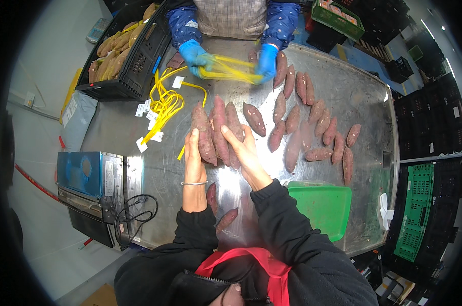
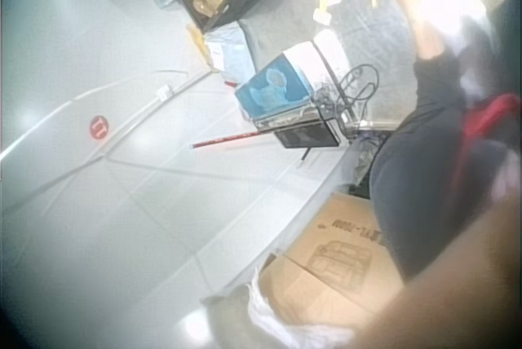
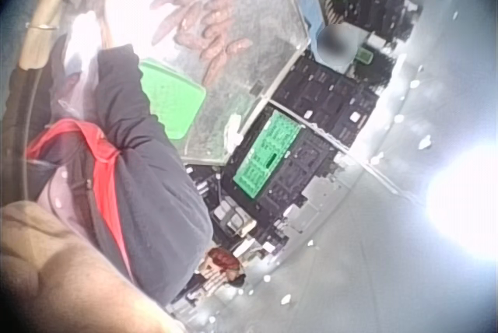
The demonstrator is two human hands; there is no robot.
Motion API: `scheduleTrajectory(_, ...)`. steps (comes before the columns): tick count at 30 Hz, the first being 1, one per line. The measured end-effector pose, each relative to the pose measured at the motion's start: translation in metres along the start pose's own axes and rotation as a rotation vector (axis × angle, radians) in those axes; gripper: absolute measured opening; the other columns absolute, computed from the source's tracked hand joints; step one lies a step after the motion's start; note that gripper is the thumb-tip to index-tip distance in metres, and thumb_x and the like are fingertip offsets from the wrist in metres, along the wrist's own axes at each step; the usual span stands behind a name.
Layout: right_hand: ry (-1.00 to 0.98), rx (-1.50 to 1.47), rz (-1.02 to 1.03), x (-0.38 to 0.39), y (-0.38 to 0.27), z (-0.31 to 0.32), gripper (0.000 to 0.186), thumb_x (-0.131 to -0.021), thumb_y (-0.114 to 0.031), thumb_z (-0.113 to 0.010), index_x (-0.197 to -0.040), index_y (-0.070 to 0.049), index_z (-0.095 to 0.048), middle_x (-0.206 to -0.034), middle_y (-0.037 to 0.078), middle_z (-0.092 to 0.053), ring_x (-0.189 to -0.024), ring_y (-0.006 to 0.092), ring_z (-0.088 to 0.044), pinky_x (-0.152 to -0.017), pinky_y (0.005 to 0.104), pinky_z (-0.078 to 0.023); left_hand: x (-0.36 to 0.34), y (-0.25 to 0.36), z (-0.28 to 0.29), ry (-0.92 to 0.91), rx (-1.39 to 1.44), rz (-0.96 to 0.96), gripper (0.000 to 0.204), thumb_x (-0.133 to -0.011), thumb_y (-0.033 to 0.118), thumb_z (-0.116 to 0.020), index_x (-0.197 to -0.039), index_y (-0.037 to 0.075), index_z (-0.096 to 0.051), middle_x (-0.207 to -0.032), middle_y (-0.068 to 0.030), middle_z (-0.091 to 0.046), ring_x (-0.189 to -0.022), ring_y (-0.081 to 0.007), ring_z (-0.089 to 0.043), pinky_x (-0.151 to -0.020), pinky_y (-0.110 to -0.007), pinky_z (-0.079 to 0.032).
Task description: The person picks sweet potatoes from a metal table and places them into a green tray on a scale. They repeatedly add or remove potatoes to adjust the weight, then hand the tray to a coworker who bags the contents. The cycle repeats with new potatoes.
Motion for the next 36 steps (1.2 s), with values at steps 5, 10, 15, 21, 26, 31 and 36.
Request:
scheduleTrajectory(5, -0.015, 0.018, 0.066, 0.002, -0.005, -0.001, 0.067, -0.095, -0.034, -0.072, -0.142, 0.003, -0.042, -0.136, 0.017, -0.055, -0.122, 0.0209, -0.057, -0.101, 0.0305, -0.046, 0.006, 0.011, -0.008, -0.013, -0.003, -0.047, 0.068, -0.102, 0.044, -0.056, -0.151, 0.001, -0.035, -0.147, -0.0151, -0.047, -0.135, -0.0258, -0.047, -0.113, -0.041, -0.037)
scheduleTrajectory(10, -0.042, 0.012, 0.194, -0.003, -0.013, -0.001, 0.077, -0.091, -0.036, -0.076, -0.143, 0.005, -0.038, -0.133, 0.018, -0.055, -0.122, 0.022, -0.056, -0.102, 0.0323, -0.045, 0.006, 0.022, -0.015, -0.05, -0.027, -0.136, 0.071, -0.102, 0.044, -0.056, -0.153, 0.001, -0.032, -0.148, -0.0154, -0.046, -0.136, -0.0264, -0.046, -0.114, -0.041, -0.037)
scheduleTrajectory(15, -0.047, 0.043, 0.236, -0.003, -0.023, -0.002, 0.075, -0.091, -0.035, -0.076, -0.143, 0.004, -0.039, -0.134, 0.017, -0.054, -0.123, 0.0219, -0.054, -0.104, 0.0327, -0.043, 0.004, 0.028, -0.02, -0.099, -0.024, -0.176, 0.07, -0.102, 0.044, -0.055, -0.153, 0.003, -0.032, -0.148, -0.0135, -0.046, -0.136, -0.0257, -0.046, -0.114, -0.042, -0.037)
scheduleTrajectory(21, -0.065, 0.025, 0.22, 0.002, -0.027, -0.003, 0.072, -0.092, -0.034, -0.075, -0.142, 0.003, -0.039, -0.134, 0.017, -0.055, -0.123, 0.0213, -0.055, -0.104, 0.0328, -0.043, 0.006, 0.029, -0.022, -0.113, 0.032, -0.172, 0.075, -0.1, 0.041, -0.06, -0.153, 0.0, -0.027, -0.146, -0.0183, -0.046, -0.134, -0.0277, -0.047, -0.114, -0.041, -0.036)
scheduleTrajectory(26, -0.072, 0.024, 0.219, -0.002, -0.023, -0.001, 0.073, -0.092, -0.035, -0.075, -0.142, 0.004, -0.039, -0.134, 0.017, -0.054, -0.124, 0.0212, -0.054, -0.104, 0.0328, -0.043, 0.004, 0.026, -0.019, -0.108, 0.004, -0.178, 0.072, -0.101, 0.041, -0.059, -0.153, 0.001, -0.029, -0.147, -0.017, -0.045, -0.136, -0.0273, -0.045, -0.114, -0.041, -0.036)
scheduleTrajectory(31, -0.064, -0.019, 0.187, -0.02, -0.015, 0.004, 0.073, -0.093, -0.036, -0.073, -0.142, 0.005, -0.039, -0.136, 0.018, -0.053, -0.126, 0.022, -0.053, -0.104, 0.0327, -0.043, -0.017, 0.015, -0.013, -0.127, -0.059, -0.193, 0.075, -0.101, 0.041, -0.06, -0.153, -0.001, -0.027, -0.149, -0.0181, -0.042, -0.138, -0.027, -0.042, -0.114, -0.038, -0.034)
scheduleTrajectory(36, 0.05, -0.009, 0.032, -0.046, 0.0, 0.009, 0.062, -0.096, -0.038, -0.068, -0.14, 0.001, -0.046, -0.13, 0.011, -0.058, -0.119, 0.0172, -0.057, -0.1, 0.029, -0.045, -0.048, 0.007, -0.014, 0.009, -0.381, -0.099, 0.086, -0.093, 0.053, -0.066, -0.148, -0.005, -0.036, -0.145, -0.0241, -0.046, -0.134, -0.0338, -0.048, -0.109, -0.041, -0.04)
Point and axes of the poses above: each hand's wrist, its own x-axis away from the middle knuckle, its own z-axis out of the back of the hand, y = z × x, the point moved 1 cm from there along -x, towards the middle knuckle
